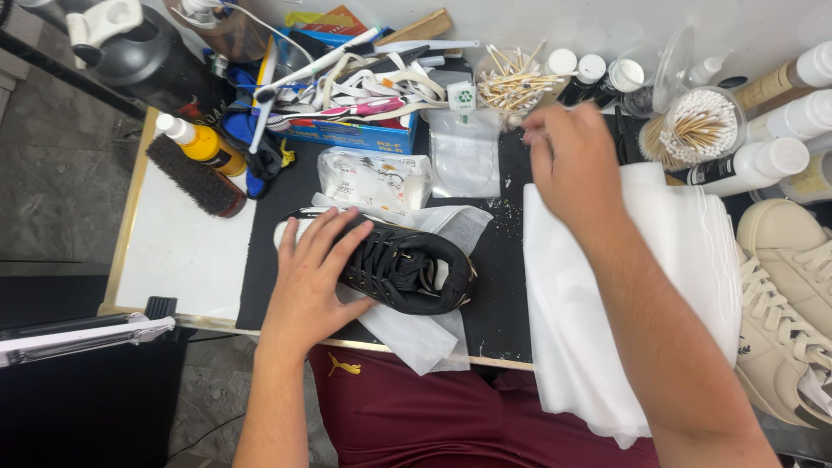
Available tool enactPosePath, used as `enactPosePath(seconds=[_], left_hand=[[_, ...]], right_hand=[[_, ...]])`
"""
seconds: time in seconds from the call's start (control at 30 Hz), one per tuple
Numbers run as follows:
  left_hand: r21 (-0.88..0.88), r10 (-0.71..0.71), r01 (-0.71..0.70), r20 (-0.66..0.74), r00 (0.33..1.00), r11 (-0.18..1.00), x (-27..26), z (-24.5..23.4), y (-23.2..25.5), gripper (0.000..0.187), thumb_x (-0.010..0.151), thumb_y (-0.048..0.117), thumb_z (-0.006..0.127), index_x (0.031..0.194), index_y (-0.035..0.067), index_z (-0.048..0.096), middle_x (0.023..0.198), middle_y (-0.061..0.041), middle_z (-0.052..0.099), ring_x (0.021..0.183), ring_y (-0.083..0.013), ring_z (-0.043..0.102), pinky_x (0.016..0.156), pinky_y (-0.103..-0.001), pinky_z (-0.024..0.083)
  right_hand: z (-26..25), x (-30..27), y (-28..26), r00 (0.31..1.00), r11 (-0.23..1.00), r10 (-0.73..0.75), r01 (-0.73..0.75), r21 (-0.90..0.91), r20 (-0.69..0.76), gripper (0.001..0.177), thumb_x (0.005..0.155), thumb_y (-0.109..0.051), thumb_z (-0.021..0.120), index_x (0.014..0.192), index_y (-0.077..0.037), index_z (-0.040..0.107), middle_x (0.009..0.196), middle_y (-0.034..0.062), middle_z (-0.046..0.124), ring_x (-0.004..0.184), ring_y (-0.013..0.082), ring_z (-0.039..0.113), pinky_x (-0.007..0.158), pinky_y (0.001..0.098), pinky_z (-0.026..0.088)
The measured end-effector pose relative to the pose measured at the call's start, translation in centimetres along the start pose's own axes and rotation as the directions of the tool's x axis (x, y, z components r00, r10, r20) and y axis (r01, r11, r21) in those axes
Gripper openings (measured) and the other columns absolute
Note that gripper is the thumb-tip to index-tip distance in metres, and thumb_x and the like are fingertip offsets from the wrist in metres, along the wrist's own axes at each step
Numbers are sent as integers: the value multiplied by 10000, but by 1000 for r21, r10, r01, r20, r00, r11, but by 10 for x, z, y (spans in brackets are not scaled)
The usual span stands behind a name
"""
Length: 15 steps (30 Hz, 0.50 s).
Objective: The person uses a cotton swab to clean the white sections of a black and white sneaker, focusing on the seams and edges. After cleaning, the person wraps the sneaker in a white protective sheet and places it on the table.
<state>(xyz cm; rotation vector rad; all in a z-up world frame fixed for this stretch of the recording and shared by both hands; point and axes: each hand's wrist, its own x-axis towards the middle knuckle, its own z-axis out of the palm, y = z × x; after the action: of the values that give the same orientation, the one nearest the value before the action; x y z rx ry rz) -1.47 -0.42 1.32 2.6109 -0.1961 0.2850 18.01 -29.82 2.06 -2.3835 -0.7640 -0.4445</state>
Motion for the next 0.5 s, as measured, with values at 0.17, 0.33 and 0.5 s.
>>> enactPosePath(seconds=[0.17, 0.33, 0.5], left_hand=[[-40, -10, 12, 67, 998, 999, 2, -5, 9, 1053, 505, 324, 941, 1452, 190, 501, 1525, -47, 465, 1459, -294, 372, 1210, -608, 148], [-237, 32, -29, 9, 999, 971, 3, -26, 6, 1008, 502, 379, 957, 1393, 143, 550, 1460, -99, 539, 1402, -321, 450, 1182, -578, 217], [-521, -259, 87, -267, 928, 849, 42, -55, -11, 621, 818, 245, 842, 1384, 117, 622, 1323, -107, 730, 1259, -255, 701, 1126, -422, 525]], right_hand=[[-1, 49, -8, 985, 975, -164, 154, -159, -48, 184, 942, -20, 717, 1121, -61, 701, 1188, 131, 668, 1166, 348, 577, 1006, 442, 474], [-2, 18, -40, 972, 972, -230, 226, 70, 44, 298, 962, -151, 736, 1240, -63, 670, 1454, 161, 577, 1362, 364, 512, 1163, 506, 409], [-12, -46, -90, 824, 807, -421, 149, 572, 380, 521, 768, -344, 831, 1187, -67, 695, 1484, 199, 511, 1340, 405, 491, 1096, 480, 395]])
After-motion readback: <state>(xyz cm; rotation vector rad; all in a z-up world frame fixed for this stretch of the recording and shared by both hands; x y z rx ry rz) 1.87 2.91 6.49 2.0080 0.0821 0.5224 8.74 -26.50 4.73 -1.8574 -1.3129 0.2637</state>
